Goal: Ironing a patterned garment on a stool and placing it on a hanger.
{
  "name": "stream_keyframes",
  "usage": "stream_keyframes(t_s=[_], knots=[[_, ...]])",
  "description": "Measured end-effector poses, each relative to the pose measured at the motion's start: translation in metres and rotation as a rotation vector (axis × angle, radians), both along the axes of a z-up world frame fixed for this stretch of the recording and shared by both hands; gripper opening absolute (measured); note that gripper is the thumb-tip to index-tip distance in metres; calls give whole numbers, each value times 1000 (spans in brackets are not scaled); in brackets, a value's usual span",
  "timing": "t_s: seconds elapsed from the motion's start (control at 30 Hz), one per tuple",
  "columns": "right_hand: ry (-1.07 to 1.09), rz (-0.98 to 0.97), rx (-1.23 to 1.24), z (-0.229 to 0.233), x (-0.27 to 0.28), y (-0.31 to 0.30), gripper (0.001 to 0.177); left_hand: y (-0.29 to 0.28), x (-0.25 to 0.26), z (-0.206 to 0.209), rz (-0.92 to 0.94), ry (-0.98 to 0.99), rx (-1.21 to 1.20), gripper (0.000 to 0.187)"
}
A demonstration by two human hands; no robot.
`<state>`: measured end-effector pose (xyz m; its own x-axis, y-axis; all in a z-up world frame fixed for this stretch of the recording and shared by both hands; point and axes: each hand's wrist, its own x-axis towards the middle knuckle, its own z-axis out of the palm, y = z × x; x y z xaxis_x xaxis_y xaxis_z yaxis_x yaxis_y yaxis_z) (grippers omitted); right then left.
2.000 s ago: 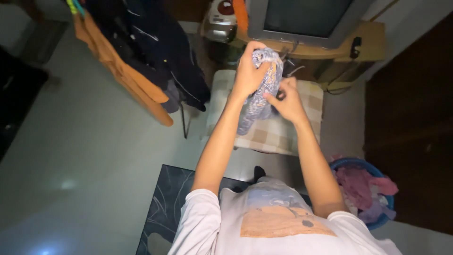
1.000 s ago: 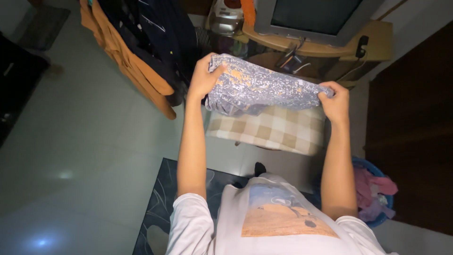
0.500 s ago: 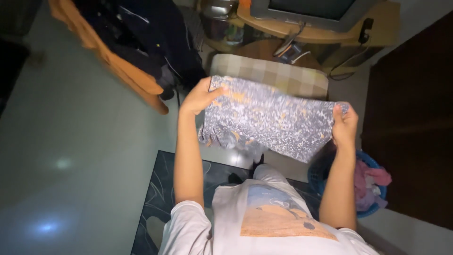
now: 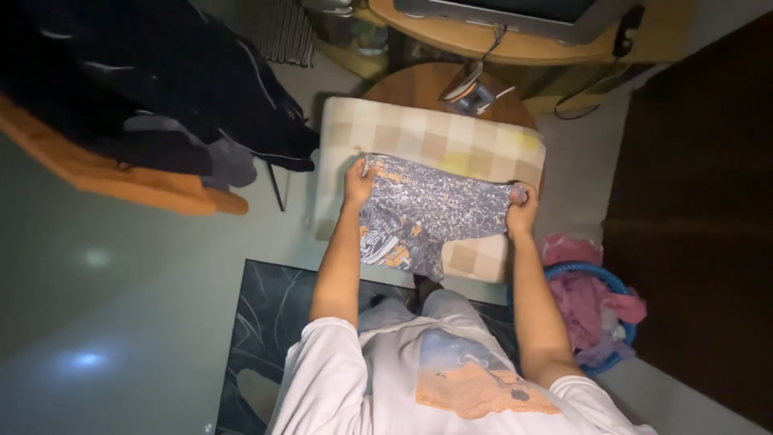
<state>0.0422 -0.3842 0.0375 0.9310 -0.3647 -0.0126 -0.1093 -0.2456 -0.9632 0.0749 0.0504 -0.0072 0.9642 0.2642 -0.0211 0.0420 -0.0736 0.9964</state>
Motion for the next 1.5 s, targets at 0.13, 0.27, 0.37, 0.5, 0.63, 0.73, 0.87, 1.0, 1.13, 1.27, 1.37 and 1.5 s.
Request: stream_keyframes(t_s=[0.13,0.27,0.37,0.5,0.63,0.73,0.87,1.0,1.13,1.27,1.37,1.5], knots=[[54,7,-31,-25,40,-2,25,-11,36,18,83,87,-91,31],[118,35,-3,-43,70,-2,31,-17,63,6,113,225,129,26],[126,35,15,-85,93,-1,34,-10,83,-21,115,194,280,28],[137,35,-4,-124,108,-1,30,-7,90,-47,139,158,392,31],[238,19,-115,-105,91,23,28,-19,77,0,211,273,420,46],[310,-40,-348,-116,67,37,35,-31,64,27,168,322,764,61],[294,-39,-719,-57,30,81,38,-47,40,9,-313,359,1175,61],[443,77,-757,-40,16,89,39,-50,44,28,-407,541,1156,94],[635,64,-582,-53,8,69,35,-42,54,75,-501,688,1147,114],[698,39,-634,-33,9,71,43,-41,63,92,-549,785,1135,126],[682,-2,-723,-14,29,74,52,-39,66,86,-518,791,1096,116],[309,-118,-423,-52,92,50,63,-37,66,49,-400,685,1017,84]])
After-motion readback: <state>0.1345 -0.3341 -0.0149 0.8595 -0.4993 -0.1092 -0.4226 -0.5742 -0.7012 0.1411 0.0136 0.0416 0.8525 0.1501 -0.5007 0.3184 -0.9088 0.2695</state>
